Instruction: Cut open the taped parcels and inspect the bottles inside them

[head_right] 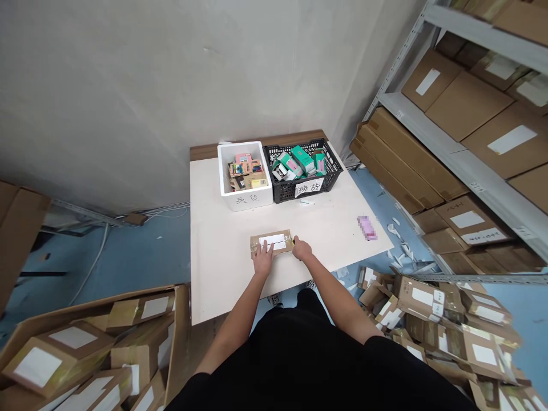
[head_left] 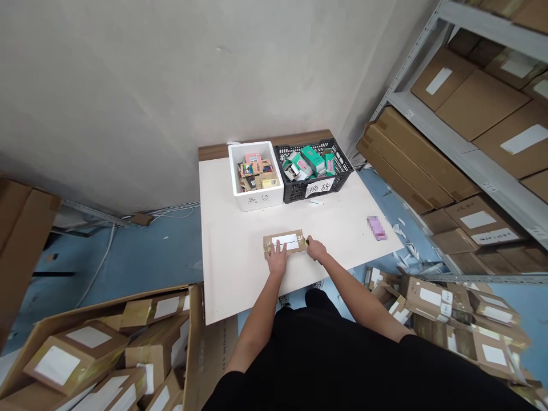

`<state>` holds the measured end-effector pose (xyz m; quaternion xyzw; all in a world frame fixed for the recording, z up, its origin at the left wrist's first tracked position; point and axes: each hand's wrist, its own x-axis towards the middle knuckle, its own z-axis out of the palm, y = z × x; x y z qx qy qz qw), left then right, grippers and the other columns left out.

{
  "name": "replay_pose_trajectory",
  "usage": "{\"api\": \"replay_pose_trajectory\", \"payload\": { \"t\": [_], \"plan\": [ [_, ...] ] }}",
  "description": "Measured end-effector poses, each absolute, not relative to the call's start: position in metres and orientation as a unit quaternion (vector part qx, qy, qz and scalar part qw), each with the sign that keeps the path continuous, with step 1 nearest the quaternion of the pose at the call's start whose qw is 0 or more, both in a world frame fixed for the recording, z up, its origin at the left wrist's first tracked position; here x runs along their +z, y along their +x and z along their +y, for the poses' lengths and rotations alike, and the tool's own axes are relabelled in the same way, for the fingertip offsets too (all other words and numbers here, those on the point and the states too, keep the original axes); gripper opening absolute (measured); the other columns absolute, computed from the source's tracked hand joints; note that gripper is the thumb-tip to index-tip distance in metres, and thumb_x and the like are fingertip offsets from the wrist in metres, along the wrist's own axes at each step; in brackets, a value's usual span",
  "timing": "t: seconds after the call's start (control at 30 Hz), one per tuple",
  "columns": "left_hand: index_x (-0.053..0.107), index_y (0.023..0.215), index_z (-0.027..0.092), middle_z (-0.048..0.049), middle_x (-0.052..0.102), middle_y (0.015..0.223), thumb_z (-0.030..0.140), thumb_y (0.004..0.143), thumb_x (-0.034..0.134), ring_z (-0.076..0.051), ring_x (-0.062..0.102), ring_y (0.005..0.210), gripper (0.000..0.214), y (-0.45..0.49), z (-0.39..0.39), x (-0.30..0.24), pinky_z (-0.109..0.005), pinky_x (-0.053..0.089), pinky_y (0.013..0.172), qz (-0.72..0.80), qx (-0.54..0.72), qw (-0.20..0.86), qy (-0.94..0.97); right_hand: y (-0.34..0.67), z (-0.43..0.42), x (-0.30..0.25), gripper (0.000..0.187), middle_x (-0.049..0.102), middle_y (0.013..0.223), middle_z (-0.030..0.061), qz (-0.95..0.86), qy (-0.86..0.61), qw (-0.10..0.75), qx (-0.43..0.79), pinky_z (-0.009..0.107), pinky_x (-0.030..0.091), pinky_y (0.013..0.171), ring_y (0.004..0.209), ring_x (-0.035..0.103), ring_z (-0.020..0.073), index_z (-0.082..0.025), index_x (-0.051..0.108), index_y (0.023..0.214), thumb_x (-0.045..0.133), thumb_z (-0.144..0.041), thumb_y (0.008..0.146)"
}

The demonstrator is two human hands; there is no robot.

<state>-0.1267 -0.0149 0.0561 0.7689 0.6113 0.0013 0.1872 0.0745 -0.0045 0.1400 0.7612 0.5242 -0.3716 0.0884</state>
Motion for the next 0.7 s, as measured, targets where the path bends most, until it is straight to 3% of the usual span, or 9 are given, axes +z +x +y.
{"api": "replay_pose_trajectory", "payload": {
  "t": [0.2,0.33,0.5,0.7],
  "plan": [
    [0.049,0.160,0.038,-0.0084,0.035,0.174,0.038,0.104,0.055,-0.039,0.027,0.160,0.056,-0.128,-0.014,0.056,-0.063,0.033,0.120,0.597,-0.014,0.176,0.783,0.086,-0.021,0.133,0.039,0.075,0.100,0.0098,0.494,0.767,0.038,-0.408,0.030,0.051,0.058,0.049,0.066,0.0166,-0.023,0.052,0.131,0.064,-0.024,0.094],
    [0.049,0.161,0.032,-0.0111,0.034,0.174,0.037,0.105,0.052,-0.042,0.029,0.159,0.056,-0.120,-0.009,0.062,-0.064,0.035,0.118,0.615,-0.020,0.173,0.769,0.089,-0.074,0.097,0.026,0.071,0.074,0.0003,0.455,0.752,0.006,-0.476,0.026,0.049,0.053,0.043,0.062,0.0156,-0.022,0.057,0.112,0.069,-0.023,0.090],
    [0.050,0.159,0.032,-0.0099,0.036,0.173,0.040,0.102,0.054,-0.043,0.033,0.156,0.057,-0.121,-0.005,0.065,-0.065,0.039,0.116,0.610,-0.031,0.200,0.767,0.113,-0.144,0.048,0.019,0.066,0.061,-0.0077,0.348,0.805,-0.166,-0.451,0.023,0.050,0.055,0.047,0.066,0.0154,-0.027,0.047,0.108,0.058,-0.037,0.097],
    [0.055,0.155,0.026,-0.0123,0.054,0.161,0.039,0.104,0.050,-0.035,0.044,0.149,0.053,-0.141,0.032,0.080,-0.052,0.039,0.121,0.596,0.004,0.214,0.774,0.164,-0.098,0.068,0.052,0.063,0.071,-0.0077,0.207,0.780,-0.400,-0.435,0.025,0.049,0.048,0.047,0.065,0.0166,-0.027,0.044,0.103,0.069,-0.065,0.077]
  ]
}}
